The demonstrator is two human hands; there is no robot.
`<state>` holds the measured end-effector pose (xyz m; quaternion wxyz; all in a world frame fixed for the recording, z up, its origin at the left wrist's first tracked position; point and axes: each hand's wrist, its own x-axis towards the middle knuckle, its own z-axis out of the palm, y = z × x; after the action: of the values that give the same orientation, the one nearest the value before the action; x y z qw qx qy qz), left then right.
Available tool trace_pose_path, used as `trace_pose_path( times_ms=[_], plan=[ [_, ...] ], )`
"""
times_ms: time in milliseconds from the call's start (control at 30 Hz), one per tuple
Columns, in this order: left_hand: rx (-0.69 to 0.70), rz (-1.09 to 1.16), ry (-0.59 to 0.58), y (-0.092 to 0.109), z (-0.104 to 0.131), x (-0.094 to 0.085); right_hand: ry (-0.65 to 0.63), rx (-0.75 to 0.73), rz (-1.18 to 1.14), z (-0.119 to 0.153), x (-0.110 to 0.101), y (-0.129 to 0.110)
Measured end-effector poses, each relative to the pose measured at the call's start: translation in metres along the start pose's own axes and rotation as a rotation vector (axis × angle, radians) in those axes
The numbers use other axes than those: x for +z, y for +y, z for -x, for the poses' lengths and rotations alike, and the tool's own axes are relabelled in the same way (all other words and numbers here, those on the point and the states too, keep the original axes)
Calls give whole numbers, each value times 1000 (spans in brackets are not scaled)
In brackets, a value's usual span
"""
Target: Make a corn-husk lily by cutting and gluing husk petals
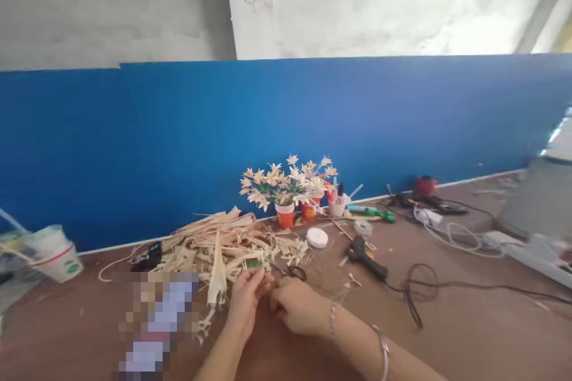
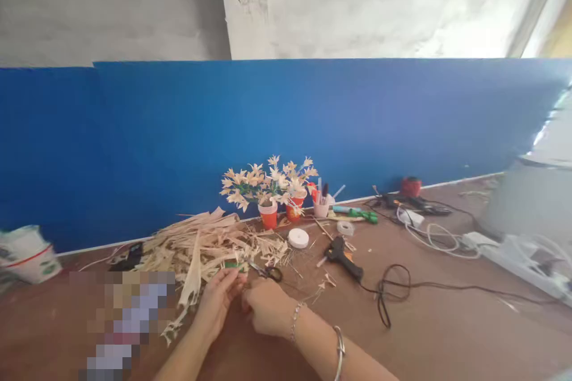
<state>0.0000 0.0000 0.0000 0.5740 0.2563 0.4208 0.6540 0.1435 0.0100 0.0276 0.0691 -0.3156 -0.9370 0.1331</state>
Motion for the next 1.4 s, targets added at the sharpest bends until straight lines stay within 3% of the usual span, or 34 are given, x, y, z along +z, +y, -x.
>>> trace_pose_path(
  times_ms=[267,567,733,967,1133,1400],
  plan=[
    [-11,-17,-1,-3,2,0,82,53,-130,7,8,3],
    [-43,-19,33,1,0,0,592,215,-669,-5,12,17],
    [-60,-50,28,1,2,2,627,228,-996,-12,22,29],
    [-68,-163,-12,-3,1,4,769,168,-733,-8,15,22],
    [-45,-261,-11,-13,-4,-1,795,65,-483,-5,10,19],
    [-31,-333,-20,-11,-3,4,815,109,-432,-7,18,20]
  ],
)
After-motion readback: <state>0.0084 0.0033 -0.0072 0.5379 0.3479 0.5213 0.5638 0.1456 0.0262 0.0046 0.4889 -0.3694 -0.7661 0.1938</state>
